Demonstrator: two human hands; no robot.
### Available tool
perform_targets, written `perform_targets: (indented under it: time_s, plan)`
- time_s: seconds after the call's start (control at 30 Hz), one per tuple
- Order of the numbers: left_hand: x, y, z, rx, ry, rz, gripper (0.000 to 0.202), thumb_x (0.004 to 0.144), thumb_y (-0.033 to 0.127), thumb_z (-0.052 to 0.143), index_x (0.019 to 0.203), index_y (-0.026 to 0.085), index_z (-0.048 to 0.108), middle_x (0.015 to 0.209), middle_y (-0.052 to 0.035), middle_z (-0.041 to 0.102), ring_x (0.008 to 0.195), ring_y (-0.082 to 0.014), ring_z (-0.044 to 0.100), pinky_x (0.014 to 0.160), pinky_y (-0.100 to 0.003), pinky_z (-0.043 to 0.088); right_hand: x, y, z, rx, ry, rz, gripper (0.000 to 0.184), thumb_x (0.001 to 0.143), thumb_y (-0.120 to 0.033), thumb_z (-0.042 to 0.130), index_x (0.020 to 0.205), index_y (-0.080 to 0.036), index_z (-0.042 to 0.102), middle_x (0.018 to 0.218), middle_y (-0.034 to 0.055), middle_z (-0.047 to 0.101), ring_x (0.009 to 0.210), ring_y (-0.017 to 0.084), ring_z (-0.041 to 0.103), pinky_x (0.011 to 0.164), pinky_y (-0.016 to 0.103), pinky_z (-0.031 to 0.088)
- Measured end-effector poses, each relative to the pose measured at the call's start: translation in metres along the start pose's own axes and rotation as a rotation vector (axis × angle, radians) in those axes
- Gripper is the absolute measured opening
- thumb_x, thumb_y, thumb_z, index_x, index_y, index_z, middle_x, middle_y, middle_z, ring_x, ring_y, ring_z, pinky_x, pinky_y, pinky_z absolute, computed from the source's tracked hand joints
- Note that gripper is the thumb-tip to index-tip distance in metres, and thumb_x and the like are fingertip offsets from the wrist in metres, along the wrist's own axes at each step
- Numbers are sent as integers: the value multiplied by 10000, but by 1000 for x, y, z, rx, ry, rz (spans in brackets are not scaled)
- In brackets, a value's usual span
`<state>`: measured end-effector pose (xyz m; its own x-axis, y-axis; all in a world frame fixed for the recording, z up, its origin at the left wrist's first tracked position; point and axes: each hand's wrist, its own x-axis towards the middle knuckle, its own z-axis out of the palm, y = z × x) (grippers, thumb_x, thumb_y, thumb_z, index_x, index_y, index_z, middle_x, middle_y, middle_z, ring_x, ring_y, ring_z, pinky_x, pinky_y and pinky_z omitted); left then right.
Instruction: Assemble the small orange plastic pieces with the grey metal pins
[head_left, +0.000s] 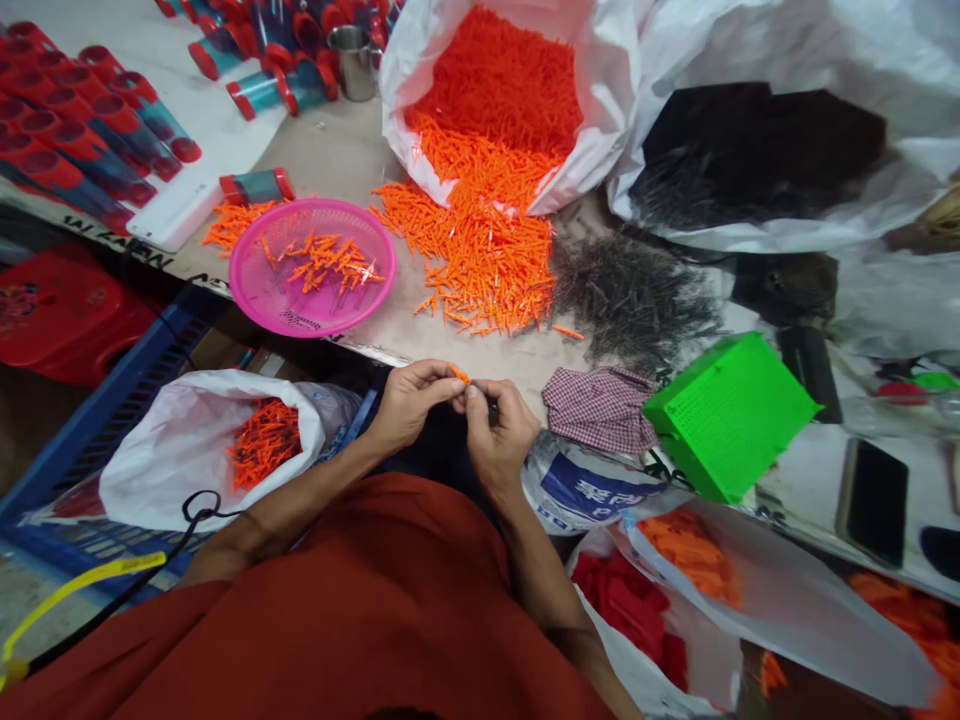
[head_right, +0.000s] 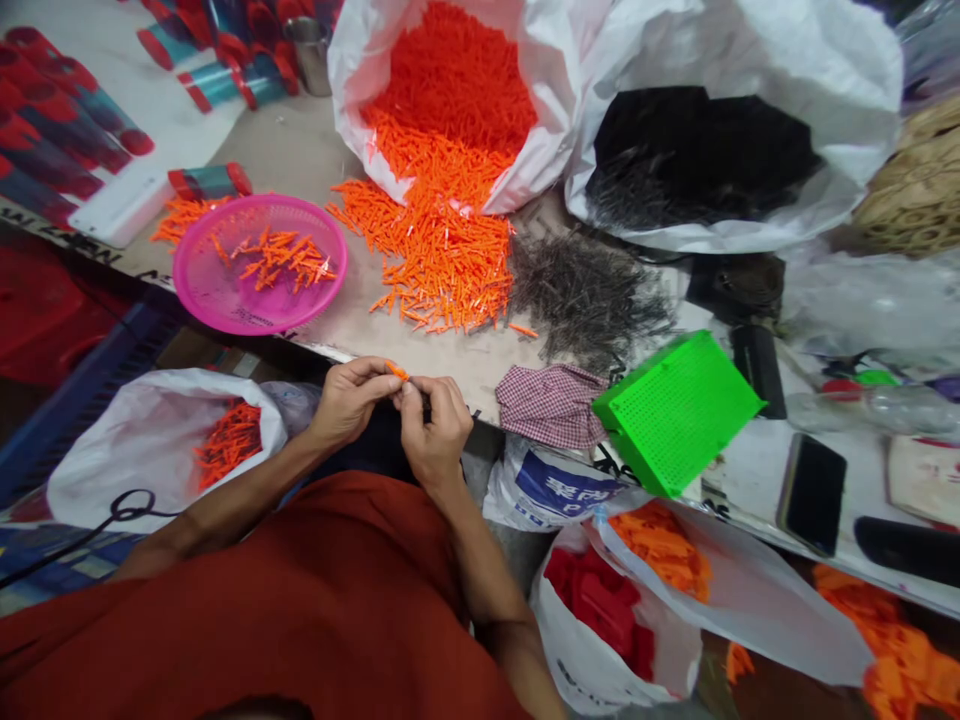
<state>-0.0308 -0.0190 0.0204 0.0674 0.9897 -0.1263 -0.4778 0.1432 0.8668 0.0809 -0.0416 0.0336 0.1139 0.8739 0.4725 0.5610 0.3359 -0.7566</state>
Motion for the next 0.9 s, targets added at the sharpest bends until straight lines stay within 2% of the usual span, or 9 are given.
perform_targets:
  time_s: [0.23, 0.53, 0.9]
  plan:
    - [2, 6, 2, -75, -15, -79, 105, 650, 211, 698, 647, 122, 643, 536, 7, 604, 481, -80, 550, 491, -195, 455, 0, 2, -2, 26, -68, -6, 92, 820, -160, 519, 845, -190, 602, 751, 10, 638, 679, 128, 591, 621, 263, 480]
    - [4, 7, 3, -175, -22, -192, 90, 641, 184, 689, 634, 118, 628, 535, 3, 584, 478, -75, 529, 466, -189, 439, 5, 2, -2, 80, -63, 112, 59, 799, -192, 565, 797, -182, 624, 708, -7, 631, 627, 110, 584, 585, 239, 474]
    - [2, 7, 5, -163, -3, -181, 96, 640, 188, 688, 642, 121, 619, 557, 8, 587, 488, -72, 529, 479, -193, 447, 5, 1, -3, -8, -36, 22, 49, 801, -207, 589, 769, -191, 622, 687, -9, 632, 608, 116, 562, 576, 251, 445]
